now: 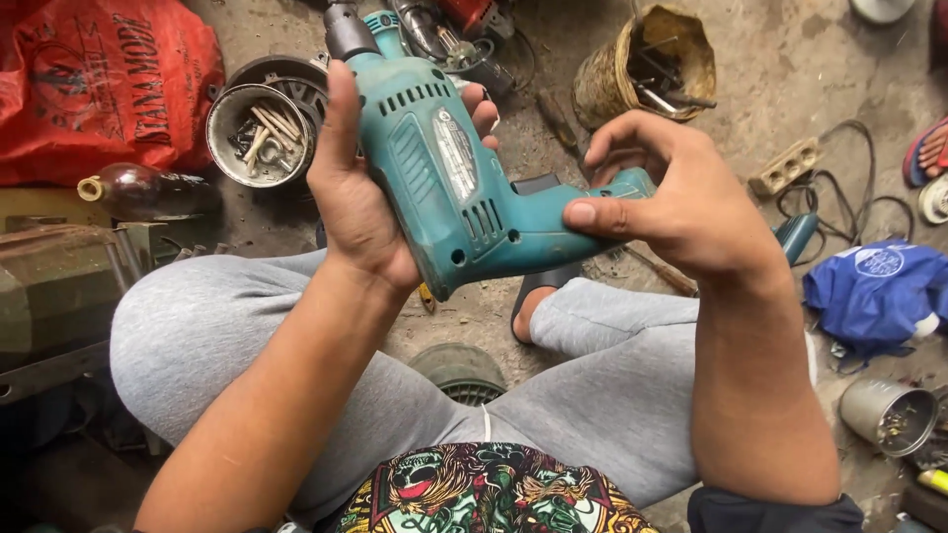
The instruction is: Disassembling and reassembling an electric drill to inspect and repair internal components.
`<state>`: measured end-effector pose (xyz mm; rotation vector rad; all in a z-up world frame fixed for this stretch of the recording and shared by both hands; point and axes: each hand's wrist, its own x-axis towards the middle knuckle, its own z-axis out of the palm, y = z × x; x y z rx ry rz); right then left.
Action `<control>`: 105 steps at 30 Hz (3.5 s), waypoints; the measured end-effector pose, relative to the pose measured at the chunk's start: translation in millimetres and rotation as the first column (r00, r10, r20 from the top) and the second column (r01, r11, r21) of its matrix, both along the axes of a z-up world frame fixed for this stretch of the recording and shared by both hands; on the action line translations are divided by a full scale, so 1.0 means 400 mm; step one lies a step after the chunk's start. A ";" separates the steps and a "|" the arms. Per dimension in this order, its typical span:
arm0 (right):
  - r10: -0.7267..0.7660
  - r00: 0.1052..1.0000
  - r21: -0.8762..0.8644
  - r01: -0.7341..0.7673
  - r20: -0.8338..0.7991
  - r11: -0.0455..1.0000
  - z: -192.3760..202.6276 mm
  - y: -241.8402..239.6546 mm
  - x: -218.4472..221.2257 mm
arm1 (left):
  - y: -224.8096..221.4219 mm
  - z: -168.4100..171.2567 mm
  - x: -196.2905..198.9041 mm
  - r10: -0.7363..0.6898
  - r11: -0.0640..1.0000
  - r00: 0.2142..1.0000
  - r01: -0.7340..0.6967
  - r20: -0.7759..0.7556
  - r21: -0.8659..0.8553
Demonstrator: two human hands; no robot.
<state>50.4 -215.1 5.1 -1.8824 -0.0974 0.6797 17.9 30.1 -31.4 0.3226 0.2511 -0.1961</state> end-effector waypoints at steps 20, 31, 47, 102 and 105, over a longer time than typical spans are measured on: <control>0.527 0.317 -0.549 -0.023 0.789 0.836 -0.008 0.120 -0.093 | -0.007 -0.051 -0.004 0.003 0.995 0.977 0.019 -0.214 0.098; 0.476 0.339 -0.511 0.015 0.811 0.859 -0.020 0.132 -0.103 | -0.016 -0.050 -0.005 0.052 0.993 0.987 -0.036 -0.149 0.110; 0.509 0.395 -0.537 -0.045 0.765 0.842 -0.027 0.190 -0.133 | -0.067 -0.066 -0.021 0.093 0.993 0.948 -0.068 -0.303 0.093; 0.341 0.788 -0.250 -0.242 0.513 0.937 0.017 0.032 -0.021 | -0.004 -0.032 0.027 -0.046 0.991 0.996 0.056 -0.082 0.122; -0.113 0.796 0.089 0.074 0.595 0.993 -0.024 0.048 -0.034 | 0.004 -0.042 0.022 -0.005 0.996 0.999 0.000 0.054 0.089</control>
